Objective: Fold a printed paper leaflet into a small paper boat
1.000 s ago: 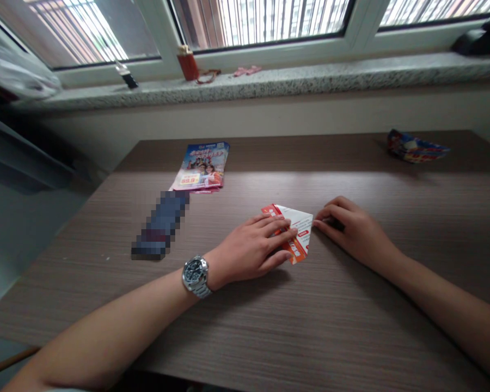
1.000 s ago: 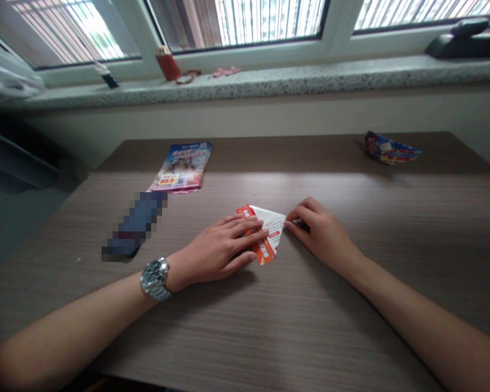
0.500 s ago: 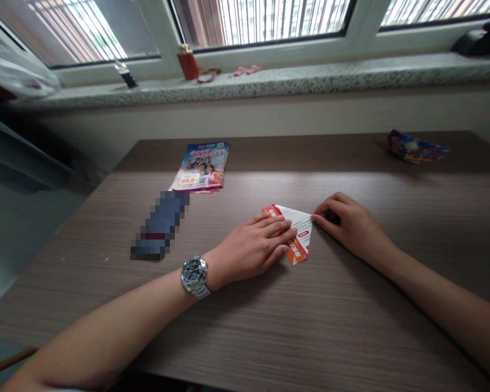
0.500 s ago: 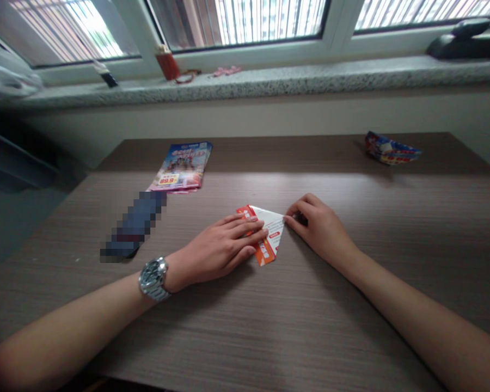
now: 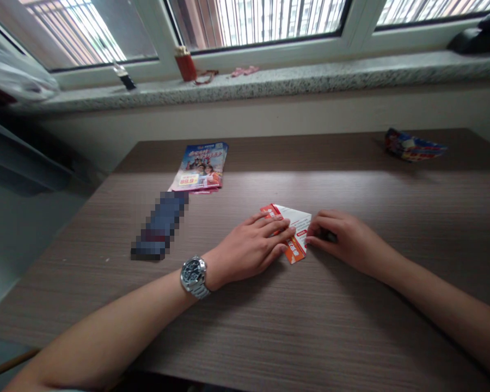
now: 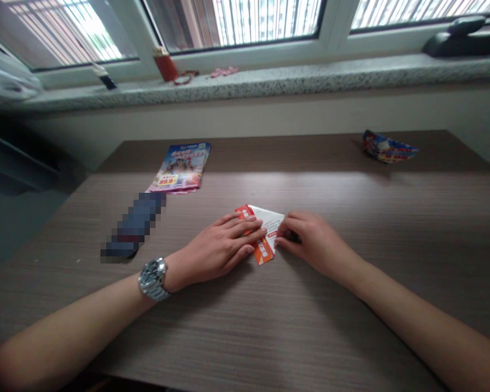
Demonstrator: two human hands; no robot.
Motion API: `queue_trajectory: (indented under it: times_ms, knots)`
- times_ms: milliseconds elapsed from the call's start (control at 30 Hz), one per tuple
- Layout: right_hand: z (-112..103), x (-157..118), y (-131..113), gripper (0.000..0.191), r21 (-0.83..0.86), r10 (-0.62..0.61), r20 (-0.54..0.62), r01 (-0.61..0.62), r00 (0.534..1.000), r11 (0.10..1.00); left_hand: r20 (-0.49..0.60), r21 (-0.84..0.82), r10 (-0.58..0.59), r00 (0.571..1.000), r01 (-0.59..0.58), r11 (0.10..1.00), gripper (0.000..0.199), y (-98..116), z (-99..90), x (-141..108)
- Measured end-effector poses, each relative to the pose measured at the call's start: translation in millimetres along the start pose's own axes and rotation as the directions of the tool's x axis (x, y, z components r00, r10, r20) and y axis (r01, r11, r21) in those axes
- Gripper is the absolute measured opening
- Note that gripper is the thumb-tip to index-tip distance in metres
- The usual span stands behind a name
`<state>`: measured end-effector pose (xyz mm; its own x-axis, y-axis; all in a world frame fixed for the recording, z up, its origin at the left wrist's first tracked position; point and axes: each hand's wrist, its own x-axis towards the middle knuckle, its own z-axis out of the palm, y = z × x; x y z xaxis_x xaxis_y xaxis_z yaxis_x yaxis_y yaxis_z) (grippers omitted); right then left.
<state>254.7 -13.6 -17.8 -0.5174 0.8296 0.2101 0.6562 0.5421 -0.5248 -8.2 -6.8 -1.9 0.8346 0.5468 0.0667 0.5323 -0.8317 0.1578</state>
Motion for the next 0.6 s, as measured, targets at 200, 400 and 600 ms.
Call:
queue_trajectory:
  times_ms: [200,400,600]
  knots:
    - [2.1,-7.6,-10.0,0.015,-0.021,-0.077,0.108,0.079,0.991,0.997,-0.009,0.006,0.002,1.0,-0.002,1.0,0.046,0.5,-0.3,-0.1]
    - [0.0,-10.4,-12.4,0.013,0.042,-0.079,0.141,0.074,0.987,0.996,-0.02,0.004,0.015,1.0,-0.015,1.0,0.046,-0.3,-0.2,0.0]
    - [-7.9,-7.6,-0.2,0.015,0.135,0.133,-0.059,-0.124,0.989,0.983,-0.025,-0.018,0.038,0.999,-0.038,0.999,0.045,-1.8,-0.9,1.3]
